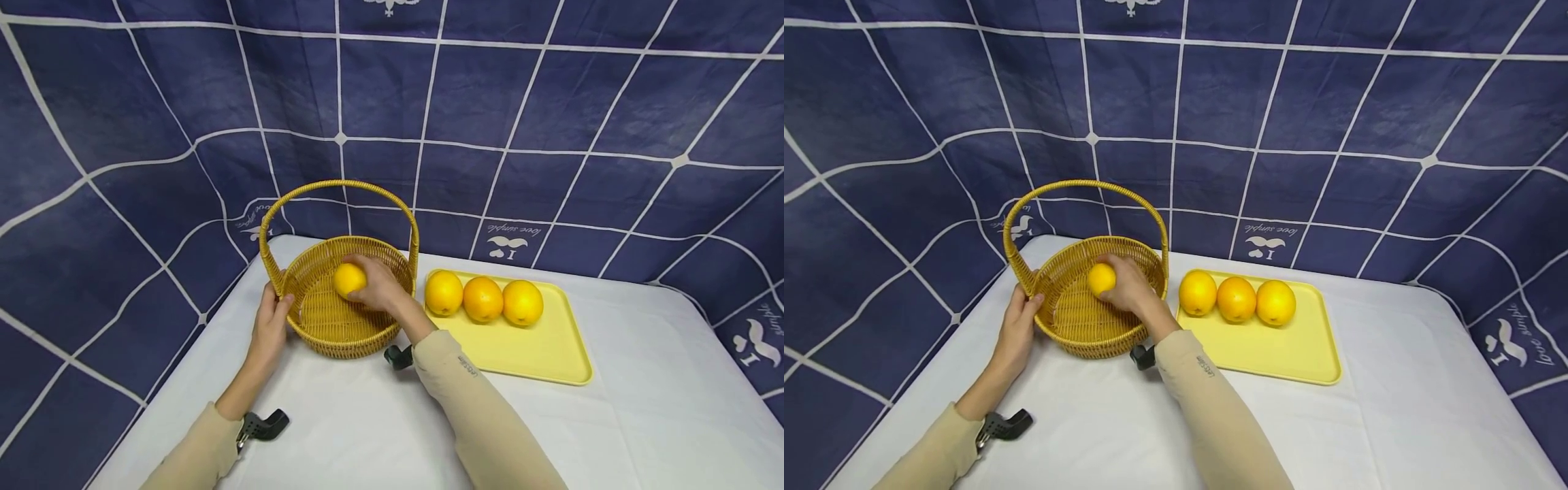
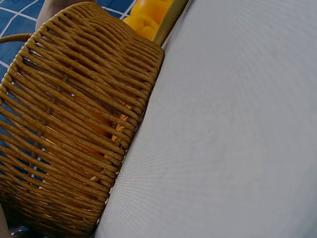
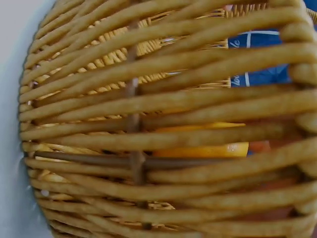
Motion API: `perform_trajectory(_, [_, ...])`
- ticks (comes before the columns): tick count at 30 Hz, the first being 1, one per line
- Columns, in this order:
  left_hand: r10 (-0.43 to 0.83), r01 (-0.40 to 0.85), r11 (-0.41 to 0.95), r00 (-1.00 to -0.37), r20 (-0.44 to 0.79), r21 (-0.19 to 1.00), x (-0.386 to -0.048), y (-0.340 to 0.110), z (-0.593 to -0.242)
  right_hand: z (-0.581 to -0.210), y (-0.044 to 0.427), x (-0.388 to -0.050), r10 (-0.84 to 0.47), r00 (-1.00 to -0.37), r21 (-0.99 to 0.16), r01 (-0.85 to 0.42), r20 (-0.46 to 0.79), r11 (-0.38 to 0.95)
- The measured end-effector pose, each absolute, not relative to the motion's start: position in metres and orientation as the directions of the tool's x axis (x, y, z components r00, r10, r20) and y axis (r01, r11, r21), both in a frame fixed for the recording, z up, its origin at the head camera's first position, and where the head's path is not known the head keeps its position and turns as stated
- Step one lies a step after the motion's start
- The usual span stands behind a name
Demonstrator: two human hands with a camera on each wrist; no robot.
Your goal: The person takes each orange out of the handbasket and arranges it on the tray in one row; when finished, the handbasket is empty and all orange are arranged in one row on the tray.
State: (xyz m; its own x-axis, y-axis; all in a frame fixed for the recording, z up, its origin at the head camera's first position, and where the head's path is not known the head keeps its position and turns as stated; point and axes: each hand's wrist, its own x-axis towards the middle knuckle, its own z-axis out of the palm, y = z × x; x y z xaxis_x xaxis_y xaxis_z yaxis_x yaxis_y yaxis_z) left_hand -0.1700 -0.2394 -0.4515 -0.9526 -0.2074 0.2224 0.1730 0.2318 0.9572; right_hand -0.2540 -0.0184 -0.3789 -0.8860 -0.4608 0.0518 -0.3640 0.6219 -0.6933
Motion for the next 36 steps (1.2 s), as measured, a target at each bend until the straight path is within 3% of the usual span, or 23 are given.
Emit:
perform_trajectory(11, [-0.210,0.158,0.242,-0.955,0.211,0.957,-0.170,-0.237,-0.454,-0.382,-0.019,-0.239,-0.516,-0.856,-0.634,-0.415,0.029,0.652])
perform_trajectory(16, [-0.209,0.154,0.251,-0.955,0.209,0.956,-0.168,-0.236,-0.455,-0.378,-0.008,-0.226,-0.540,-0.837,-0.633,-0.466,0.088,0.618])
perform_trajectory(27, [-0.216,0.162,0.220,-0.954,0.210,0.962,-0.169,-0.239,-0.449,-0.363,0.021,-0.198,-0.438,-0.851,-0.673,-0.507,0.291,0.539])
perform_trajectory(36, [-0.210,0.170,0.211,-0.954,0.214,0.963,-0.170,-0.238,-0.449,-0.350,0.068,-0.178,-0.375,-0.853,-0.694,-0.516,0.364,0.501])
